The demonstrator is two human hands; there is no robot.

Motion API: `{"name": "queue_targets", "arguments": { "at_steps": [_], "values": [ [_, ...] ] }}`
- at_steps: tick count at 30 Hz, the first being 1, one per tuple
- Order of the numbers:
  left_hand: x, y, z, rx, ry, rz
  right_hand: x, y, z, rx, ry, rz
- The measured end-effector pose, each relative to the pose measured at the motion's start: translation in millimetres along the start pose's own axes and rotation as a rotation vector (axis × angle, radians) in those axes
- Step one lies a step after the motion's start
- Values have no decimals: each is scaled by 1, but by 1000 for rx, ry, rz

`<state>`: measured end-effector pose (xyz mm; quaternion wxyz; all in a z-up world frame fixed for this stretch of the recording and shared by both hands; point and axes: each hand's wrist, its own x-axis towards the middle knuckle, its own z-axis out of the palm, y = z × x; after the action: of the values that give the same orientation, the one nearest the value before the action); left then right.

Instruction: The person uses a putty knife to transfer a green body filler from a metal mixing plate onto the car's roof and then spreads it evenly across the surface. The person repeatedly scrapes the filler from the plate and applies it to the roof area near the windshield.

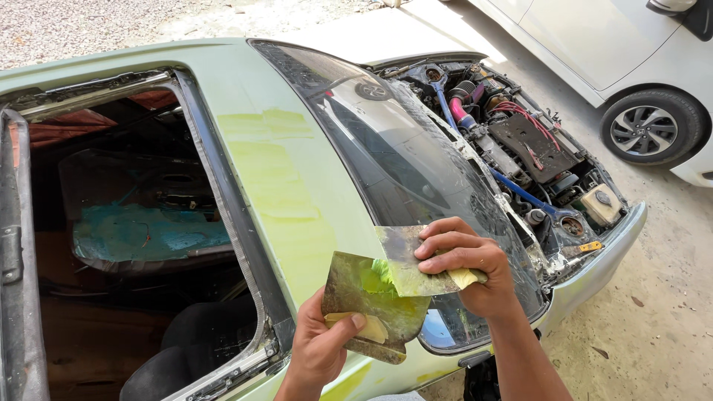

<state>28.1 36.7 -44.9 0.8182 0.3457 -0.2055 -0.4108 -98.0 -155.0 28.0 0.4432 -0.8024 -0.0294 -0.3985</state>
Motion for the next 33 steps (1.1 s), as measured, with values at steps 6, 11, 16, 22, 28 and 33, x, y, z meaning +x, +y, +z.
{"name": "queue_targets", "arguments": {
  "at_steps": [6,11,16,22,28,33],
  "values": [
    [2,4,5,-23,-83,145,-9,23,-2,-84,60,175],
    [12,12,2,267,148,152,-58,43,-8,517,499,632],
    [6,17,37,529,183,191,-39,19,26,406,698,1061],
    [5,7,38,788,9,298,-19,6,41,177,678,1239],
    [7,5,41,909,-69,296,-32,16,45,295,692,1195],
    [13,18,41,830,-115,211,-42,28,26,475,362,776]
  ]
}}
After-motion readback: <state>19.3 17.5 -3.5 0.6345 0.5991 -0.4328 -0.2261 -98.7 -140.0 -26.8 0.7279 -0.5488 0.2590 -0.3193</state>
